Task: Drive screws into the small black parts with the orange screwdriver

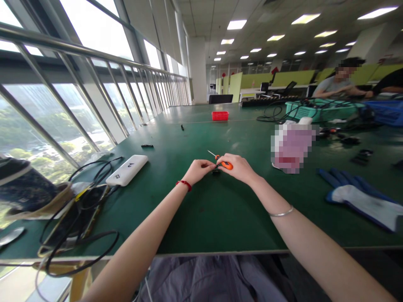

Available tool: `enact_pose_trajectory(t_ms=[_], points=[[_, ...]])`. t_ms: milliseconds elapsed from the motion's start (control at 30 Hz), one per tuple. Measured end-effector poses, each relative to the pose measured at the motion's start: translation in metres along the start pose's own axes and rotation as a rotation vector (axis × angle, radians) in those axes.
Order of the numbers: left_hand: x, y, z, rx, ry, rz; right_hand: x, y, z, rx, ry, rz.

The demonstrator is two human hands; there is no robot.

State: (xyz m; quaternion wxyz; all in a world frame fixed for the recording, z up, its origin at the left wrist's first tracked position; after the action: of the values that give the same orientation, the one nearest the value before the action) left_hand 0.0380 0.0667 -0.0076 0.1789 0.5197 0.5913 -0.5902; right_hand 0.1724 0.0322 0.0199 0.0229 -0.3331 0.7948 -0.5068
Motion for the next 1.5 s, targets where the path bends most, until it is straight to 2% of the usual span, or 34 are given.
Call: enact_pose_trajectory(t_ms=[67, 167, 300, 433, 600, 700, 867, 967, 1033, 1100, 1133, 1233, 1300, 1367, 1433, 1500], points=[[0.0, 0.001, 0.001, 0.012, -0.008, 0.006, 0.0, 0.0, 0.0, 0.008, -0.006, 0.006], [-0.007, -0.002, 0.003, -0.04, 0.021, -0.086, -0.002, -0.001, 0.0, 0.009, 0.0, -0.005], [-0.026, -0.006, 0.008, -0.098, 0.17, -0.262, -0.004, -0.003, 0.0, -0.001, 0.018, -0.02], [-0.033, -0.007, 0.011, -0.105, 0.253, -0.34, -0.003, -0.003, 0.0, -0.007, 0.018, -0.047], [-0.035, -0.009, 0.011, -0.104, 0.252, -0.333, 0.003, -0.005, 0.001, 0.003, -0.01, -0.067], [-0.034, -0.011, 0.011, -0.083, 0.219, -0.298, 0.003, -0.015, 0.002, -0.006, -0.008, -0.056], [-0.028, 0.0, 0.011, 0.013, 0.262, -0.333, -0.011, -0.037, 0.005, -0.137, 0.079, -0.066], [-0.021, 0.01, 0.011, 0.046, 0.267, -0.387, -0.016, -0.034, 0.005, -0.116, 0.113, -0.035], [-0.018, 0.01, 0.009, 0.048, 0.238, -0.398, -0.017, -0.027, 0.005, -0.075, 0.123, -0.013], [-0.016, -0.004, 0.006, 0.001, 0.198, -0.416, -0.018, -0.023, 0.005, -0.042, 0.127, -0.008], [-0.015, -0.016, 0.006, -0.044, 0.172, -0.437, -0.019, -0.021, 0.005, -0.033, 0.129, -0.013], [0.0, -0.074, 0.01, -0.286, 0.013, -0.564, -0.021, -0.02, 0.006, -0.027, 0.142, -0.038], [0.018, -0.117, 0.022, -0.462, -0.173, -0.648, -0.023, -0.02, 0.006, -0.024, 0.149, -0.047], [0.036, -0.148, 0.036, -0.559, -0.348, -0.697, -0.023, -0.019, 0.006, -0.021, 0.152, -0.049], [0.051, -0.164, 0.049, -0.596, -0.494, -0.743, -0.023, -0.019, 0.006, -0.016, 0.153, -0.051], [0.058, -0.169, 0.058, -0.598, -0.587, -0.803, -0.023, -0.019, 0.006, -0.012, 0.151, -0.056]])
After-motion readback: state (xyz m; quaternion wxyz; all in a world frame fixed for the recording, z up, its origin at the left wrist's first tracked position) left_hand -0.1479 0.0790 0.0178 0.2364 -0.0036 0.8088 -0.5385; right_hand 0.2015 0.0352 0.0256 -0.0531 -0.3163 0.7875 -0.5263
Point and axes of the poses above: each hand's wrist, its own z-axis away from the middle knuckle, its own y-axis out of the palm, x = y × z, the point moved 7 cm from there along -z, towards the middle knuckle, and after that the axes turned 1 degree about -x, right-handed, at the moved point
